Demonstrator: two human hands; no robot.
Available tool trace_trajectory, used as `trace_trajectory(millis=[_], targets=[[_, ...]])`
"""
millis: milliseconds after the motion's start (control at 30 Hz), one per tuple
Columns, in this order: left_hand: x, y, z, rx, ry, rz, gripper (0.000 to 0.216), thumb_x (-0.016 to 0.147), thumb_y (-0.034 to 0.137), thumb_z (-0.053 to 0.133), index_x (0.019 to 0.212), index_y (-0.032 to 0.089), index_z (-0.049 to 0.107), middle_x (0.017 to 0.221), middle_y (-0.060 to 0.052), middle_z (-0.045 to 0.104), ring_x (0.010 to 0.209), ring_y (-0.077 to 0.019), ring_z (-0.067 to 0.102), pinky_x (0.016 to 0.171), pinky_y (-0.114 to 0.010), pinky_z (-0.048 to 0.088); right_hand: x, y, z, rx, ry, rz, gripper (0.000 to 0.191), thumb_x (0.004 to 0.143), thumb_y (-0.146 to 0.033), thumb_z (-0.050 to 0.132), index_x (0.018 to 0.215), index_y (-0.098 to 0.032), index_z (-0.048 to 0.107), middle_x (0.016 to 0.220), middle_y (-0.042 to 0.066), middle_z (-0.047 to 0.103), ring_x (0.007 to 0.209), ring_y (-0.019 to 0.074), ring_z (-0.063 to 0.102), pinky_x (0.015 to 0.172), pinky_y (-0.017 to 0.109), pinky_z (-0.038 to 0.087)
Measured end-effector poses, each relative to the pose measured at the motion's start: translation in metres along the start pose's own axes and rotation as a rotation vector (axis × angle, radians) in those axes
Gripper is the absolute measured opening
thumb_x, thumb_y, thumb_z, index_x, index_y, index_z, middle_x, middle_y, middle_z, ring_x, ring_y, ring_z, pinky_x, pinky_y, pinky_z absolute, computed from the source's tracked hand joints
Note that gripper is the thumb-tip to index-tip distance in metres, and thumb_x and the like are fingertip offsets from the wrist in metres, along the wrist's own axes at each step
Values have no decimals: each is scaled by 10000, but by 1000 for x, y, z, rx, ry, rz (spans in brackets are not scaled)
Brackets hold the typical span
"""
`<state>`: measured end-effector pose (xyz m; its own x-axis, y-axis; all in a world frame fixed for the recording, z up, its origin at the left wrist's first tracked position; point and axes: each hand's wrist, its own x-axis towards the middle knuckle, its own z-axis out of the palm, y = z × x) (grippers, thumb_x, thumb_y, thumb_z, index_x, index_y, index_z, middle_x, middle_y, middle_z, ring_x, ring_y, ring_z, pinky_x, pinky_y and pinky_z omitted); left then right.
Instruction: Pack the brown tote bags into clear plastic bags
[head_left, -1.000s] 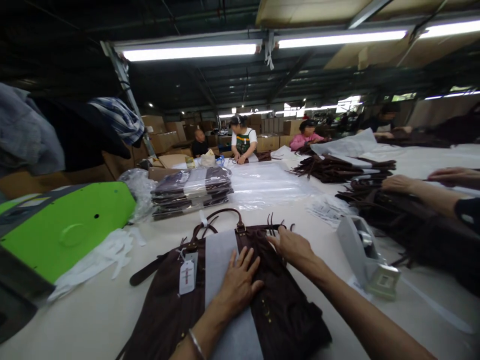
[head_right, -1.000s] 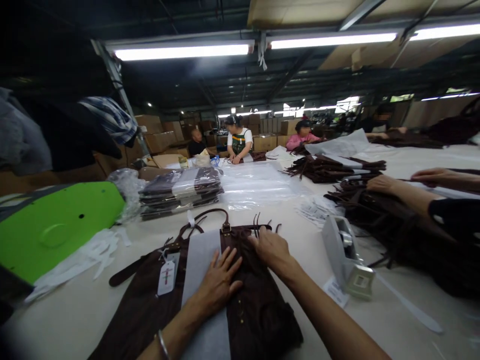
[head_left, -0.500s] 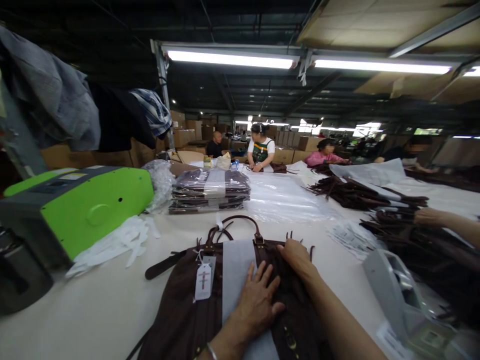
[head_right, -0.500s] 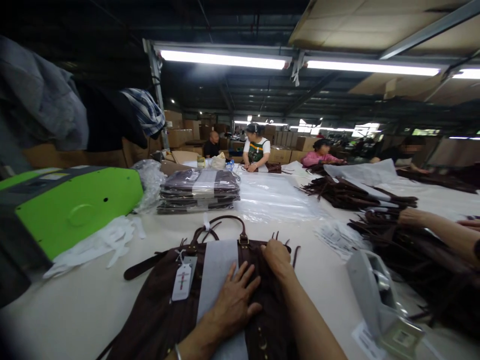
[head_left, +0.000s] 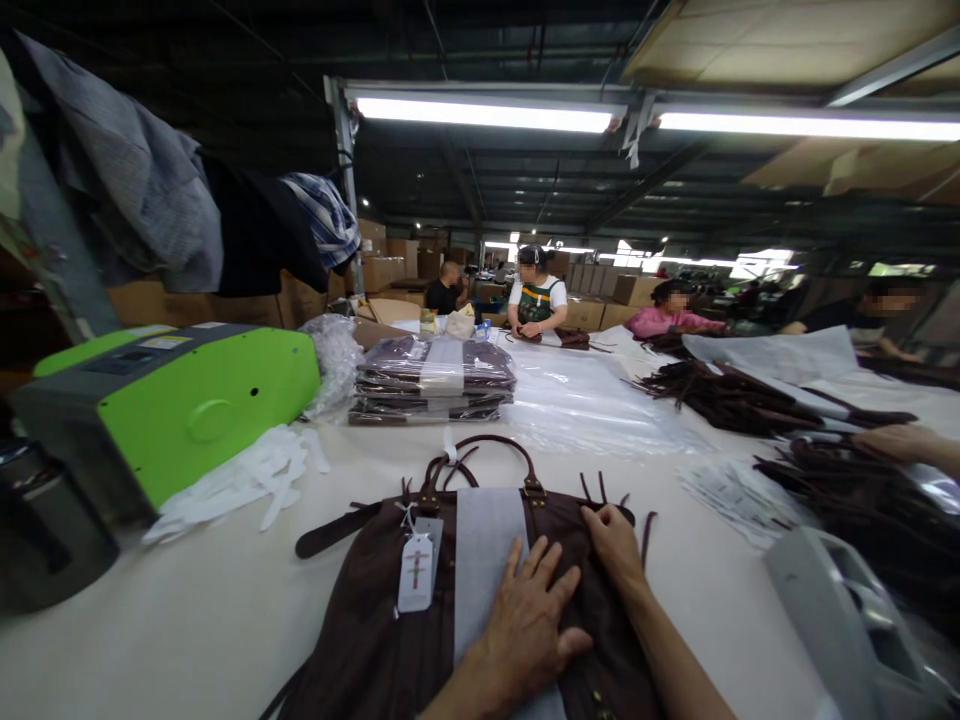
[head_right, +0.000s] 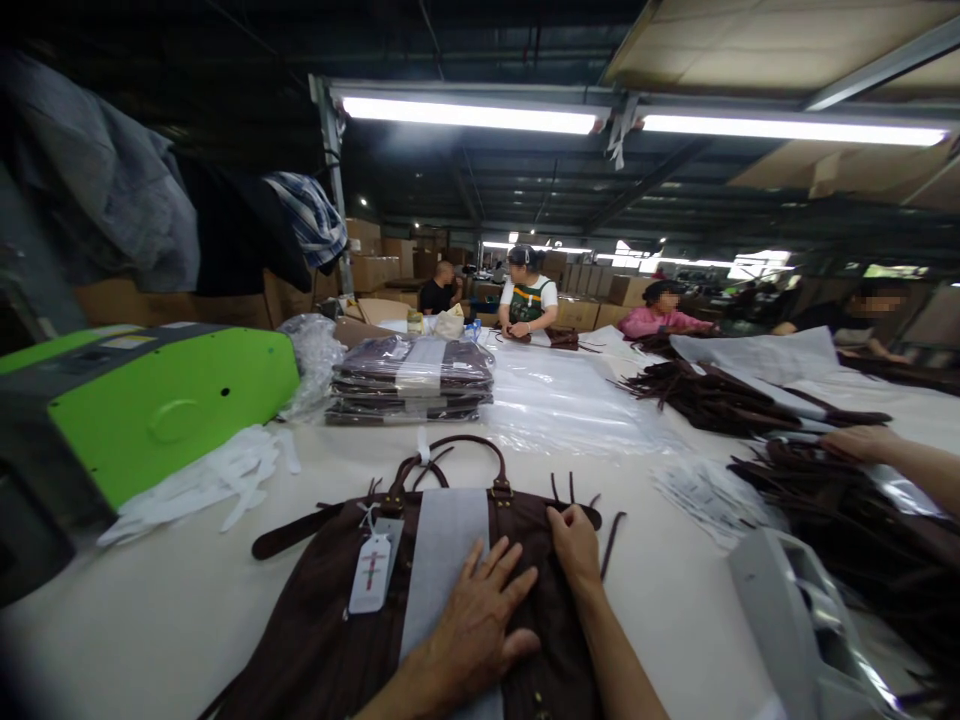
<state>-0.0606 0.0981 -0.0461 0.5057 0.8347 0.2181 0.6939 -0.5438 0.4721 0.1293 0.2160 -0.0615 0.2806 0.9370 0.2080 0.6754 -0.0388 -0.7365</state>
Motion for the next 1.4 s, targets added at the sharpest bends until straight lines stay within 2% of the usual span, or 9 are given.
trace_trajectory(millis=[267, 400, 500, 700, 833, 933, 1133, 1267, 1400], targets=[[-1, 2, -2, 3, -13, 22, 687, 868, 734, 425, 1426, 336, 468, 1583, -108, 314, 1487, -313, 200, 1196, -614, 123, -3, -31, -13, -314, 21, -205, 235, 873, -339, 473, 921, -173, 633, 991, 152, 693, 986, 302, 626, 872, 430, 446], [-1, 0, 2, 8, 0, 28, 664, 867, 715, 459, 1421, 349, 473, 1586, -91, 311, 1486, -322, 199, 1198, -613, 110, -20, -77, -36, -272, 168, -548, 538, 966, -407, 337, 1392, -105, 467, 1512, 179, 411, 1435, 285, 305, 1157, 500, 243], [0, -1, 3, 41, 12, 41, 660, 877, 706, 453, 1433, 350, 454, 1595, -74, 297, 1486, -318, 203, 1198, -607, 128, -48, -58, -40, -354, 18, -731, 572, 991, -417, 291, 1494, -156, 368, 1581, 116, 315, 1489, 259, 185, 1196, 513, 171], [1, -4, 6, 86, -8, 65, 638, 878, 676, 492, 1379, 282, 526, 1552, -103, 380, 1479, -308, 229, 1196, -599, 132, -75, 30, -20, -618, -370, -484, 547, 966, -382, 356, 1460, -165, 450, 1567, 113, 336, 1477, 296, 213, 1170, 573, 212], [7, -6, 1, 28, 13, 38, 604, 898, 614, 527, 1399, 278, 499, 1536, -105, 410, 1460, -264, 293, 1202, -536, 175, -75, 7, -37, -577, -492, -321, 578, 1000, -367, 257, 1523, -128, 318, 1599, 100, 246, 1489, 275, 152, 1180, 551, 211], [7, 2, -25, 9, 55, -10, 547, 933, 522, 536, 1399, 238, 504, 1541, -113, 401, 1448, -229, 323, 1190, -436, 264, -95, -10, -68, -512, -481, -432, 591, 1011, -411, 235, 1542, -153, 273, 1610, 86, 208, 1495, 261, 128, 1191, 552, 179], [-97, 13, -80, 271, 111, -121, 517, 973, 499, 465, 1451, 307, 432, 1531, -61, 427, 1422, -245, 368, 1182, -494, 263, -157, 42, -91, -479, -302, -756, 619, 990, -513, 349, 1522, -197, 338, 1564, 90, 333, 1466, 289, 251, 1190, 577, 208], [-188, -5, -59, 504, 216, -361, 518, 964, 551, 433, 1392, 275, 527, 1459, -83, 518, 1378, -304, 431, 1150, -551, 290, -165, 65, -78, -457, -302, -736, 588, 992, -502, 361, 1487, -188, 410, 1537, 90, 383, 1444, 278, 311, 1187, 551, 255], [-208, -12, -44, 502, 234, -331, 470, 1001, 478, 381, 1399, 265, 514, 1435, -47, 548, 1352, -251, 471, 1141, -487, 340, -153, 61, -78, -383, -355, -677, 590, 995, -490, 312, 1460, -154, 451, 1519, 104, 419, 1429, 261, 345, 1174, 497, 317]])
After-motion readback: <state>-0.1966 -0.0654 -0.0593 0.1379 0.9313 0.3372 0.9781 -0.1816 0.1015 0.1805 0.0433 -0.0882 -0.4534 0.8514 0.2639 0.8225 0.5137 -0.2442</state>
